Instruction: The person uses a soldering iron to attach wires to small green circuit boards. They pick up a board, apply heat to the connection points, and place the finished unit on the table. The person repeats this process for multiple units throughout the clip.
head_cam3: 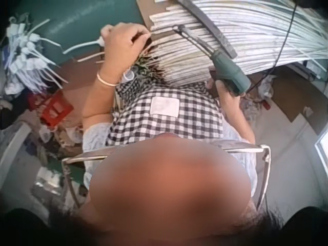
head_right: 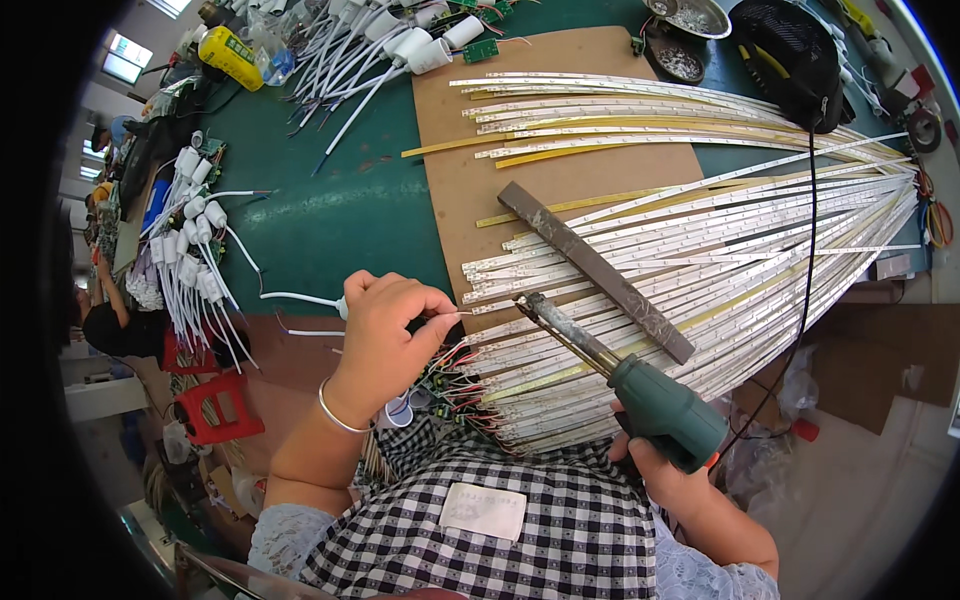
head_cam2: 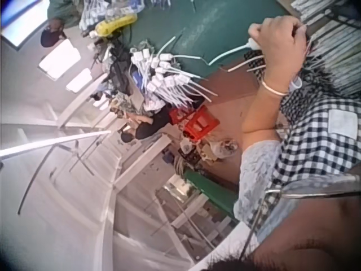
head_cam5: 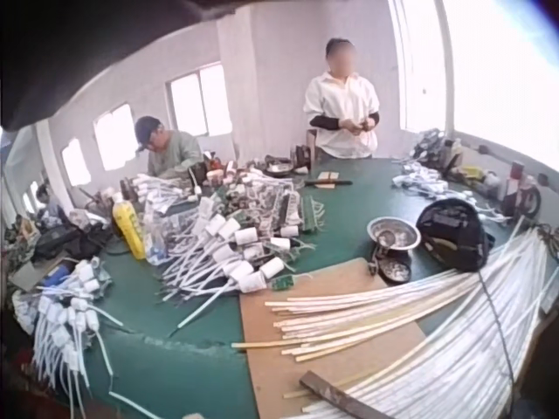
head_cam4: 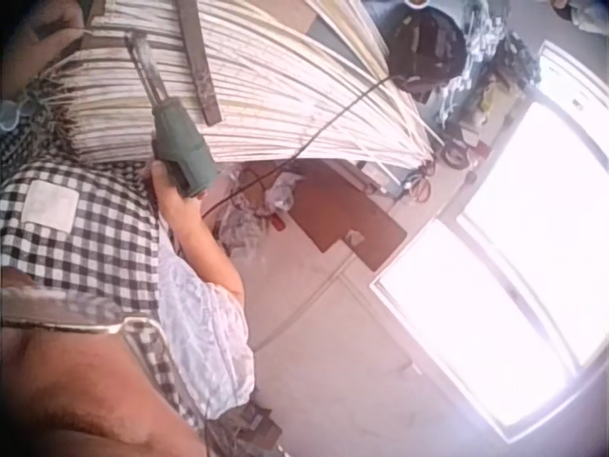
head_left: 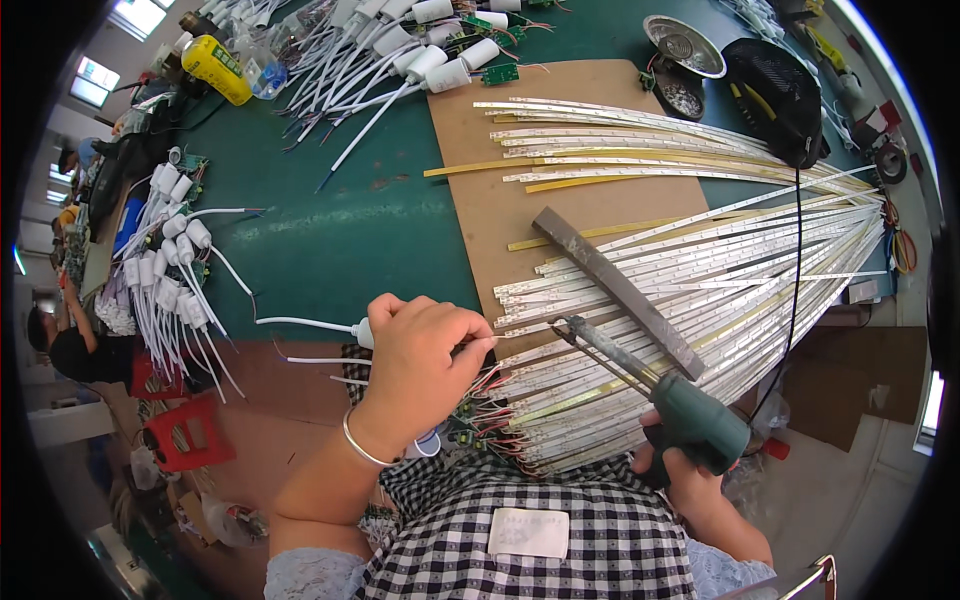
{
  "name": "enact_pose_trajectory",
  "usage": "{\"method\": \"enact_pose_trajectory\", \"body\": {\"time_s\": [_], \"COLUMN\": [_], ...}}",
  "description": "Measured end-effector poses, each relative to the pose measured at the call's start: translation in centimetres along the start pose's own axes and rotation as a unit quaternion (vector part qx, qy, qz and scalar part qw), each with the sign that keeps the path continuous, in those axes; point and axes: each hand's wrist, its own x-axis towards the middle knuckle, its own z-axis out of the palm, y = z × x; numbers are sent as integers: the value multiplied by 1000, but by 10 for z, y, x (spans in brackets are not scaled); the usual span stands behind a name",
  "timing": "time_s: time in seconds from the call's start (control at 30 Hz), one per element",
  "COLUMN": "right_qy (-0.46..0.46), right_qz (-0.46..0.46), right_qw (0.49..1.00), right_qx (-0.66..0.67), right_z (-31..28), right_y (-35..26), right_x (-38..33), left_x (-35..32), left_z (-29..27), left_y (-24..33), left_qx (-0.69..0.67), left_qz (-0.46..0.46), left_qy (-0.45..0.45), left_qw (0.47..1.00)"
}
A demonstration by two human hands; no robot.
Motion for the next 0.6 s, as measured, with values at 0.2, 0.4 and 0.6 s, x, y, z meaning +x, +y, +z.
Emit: {"method": "enact_pose_trajectory", "body": {"time_s": [0.2, 0.4, 0.6], "right_qy": [-40, -74, -51], "right_qz": [28, -37, -155], "right_qw": [999, 991, 930], "right_qx": [-17, -109, -330], "right_z": [5, 4, 9], "right_y": [-3, 3, 0], "right_x": [10, 12, 13], "left_x": [2, 5, 7], "left_z": [8, 10, 13], "left_y": [6, 5, 5], "left_qx": [27, 37, 44], "left_qz": [3, 8, 7], "left_qy": [21, 14, 11], "left_qw": [999, 999, 999]}}
